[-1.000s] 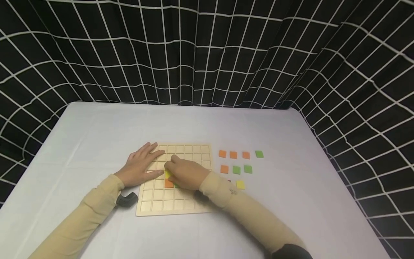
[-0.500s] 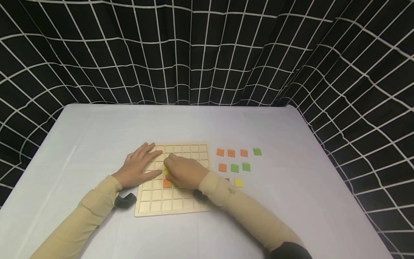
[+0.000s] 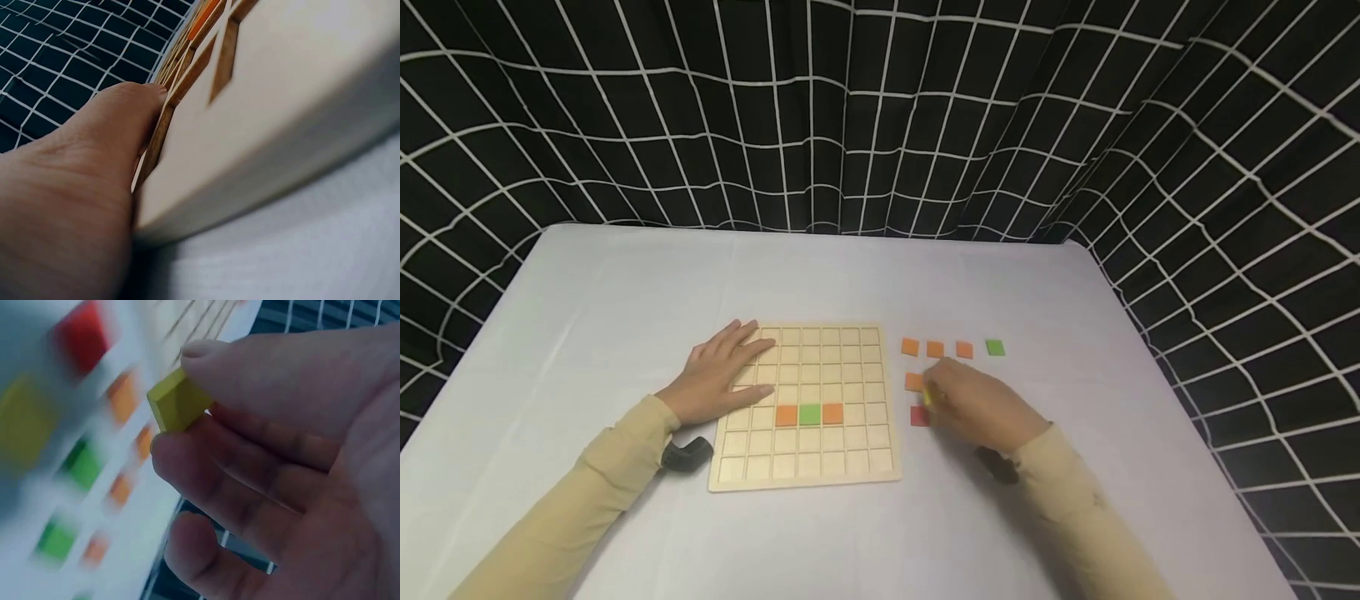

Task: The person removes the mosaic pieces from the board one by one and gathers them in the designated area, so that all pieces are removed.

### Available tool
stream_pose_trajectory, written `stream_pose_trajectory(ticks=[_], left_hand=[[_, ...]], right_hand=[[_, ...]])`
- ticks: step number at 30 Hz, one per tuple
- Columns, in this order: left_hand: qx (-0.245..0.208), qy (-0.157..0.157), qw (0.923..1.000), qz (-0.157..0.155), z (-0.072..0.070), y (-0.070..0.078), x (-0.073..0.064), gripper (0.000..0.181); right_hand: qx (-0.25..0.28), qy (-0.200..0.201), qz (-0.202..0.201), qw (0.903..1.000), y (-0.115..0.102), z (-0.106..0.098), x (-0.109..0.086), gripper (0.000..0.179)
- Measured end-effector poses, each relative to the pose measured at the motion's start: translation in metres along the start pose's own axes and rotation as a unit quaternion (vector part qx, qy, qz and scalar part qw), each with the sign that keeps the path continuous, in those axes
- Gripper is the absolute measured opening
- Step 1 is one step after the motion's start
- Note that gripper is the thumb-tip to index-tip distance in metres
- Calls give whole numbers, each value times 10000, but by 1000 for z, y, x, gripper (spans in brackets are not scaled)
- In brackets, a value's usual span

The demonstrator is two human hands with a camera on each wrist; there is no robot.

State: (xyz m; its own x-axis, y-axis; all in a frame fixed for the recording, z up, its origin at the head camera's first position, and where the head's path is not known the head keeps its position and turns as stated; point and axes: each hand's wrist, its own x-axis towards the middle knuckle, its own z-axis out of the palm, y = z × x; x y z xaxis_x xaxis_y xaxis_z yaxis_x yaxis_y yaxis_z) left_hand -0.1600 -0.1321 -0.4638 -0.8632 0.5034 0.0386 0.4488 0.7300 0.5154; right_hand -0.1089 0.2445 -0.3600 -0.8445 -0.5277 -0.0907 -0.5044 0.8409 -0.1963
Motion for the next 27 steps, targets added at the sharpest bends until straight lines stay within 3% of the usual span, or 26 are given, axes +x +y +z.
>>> stream_pose_trajectory(ticks=[4, 6, 14, 19, 23, 27], left_hand=[[112, 46, 9999, 30, 0, -5, 2, 72], [118, 50, 9999, 17, 0, -5, 2, 73], [-68, -29, 10000, -44, -6, 1, 0, 72], [-94, -37, 9999, -31, -8, 7, 0, 71], [-177, -25, 9998, 4, -8, 11, -1, 70], [-150, -8, 9999, -34, -8, 11, -2, 70]], right_hand=[[27, -325, 794, 9963, 24, 5, -20, 27], [42, -459, 989, 9940, 31, 9, -25, 27], [-127, -455, 1131, 9925, 42, 19, -30, 27], [-177, -505, 1134, 9921, 39, 16, -28, 28], [-360, -258, 857, 9953, 22, 10, -19, 30], [-387, 353, -198, 9984, -8, 10, 2, 29]])
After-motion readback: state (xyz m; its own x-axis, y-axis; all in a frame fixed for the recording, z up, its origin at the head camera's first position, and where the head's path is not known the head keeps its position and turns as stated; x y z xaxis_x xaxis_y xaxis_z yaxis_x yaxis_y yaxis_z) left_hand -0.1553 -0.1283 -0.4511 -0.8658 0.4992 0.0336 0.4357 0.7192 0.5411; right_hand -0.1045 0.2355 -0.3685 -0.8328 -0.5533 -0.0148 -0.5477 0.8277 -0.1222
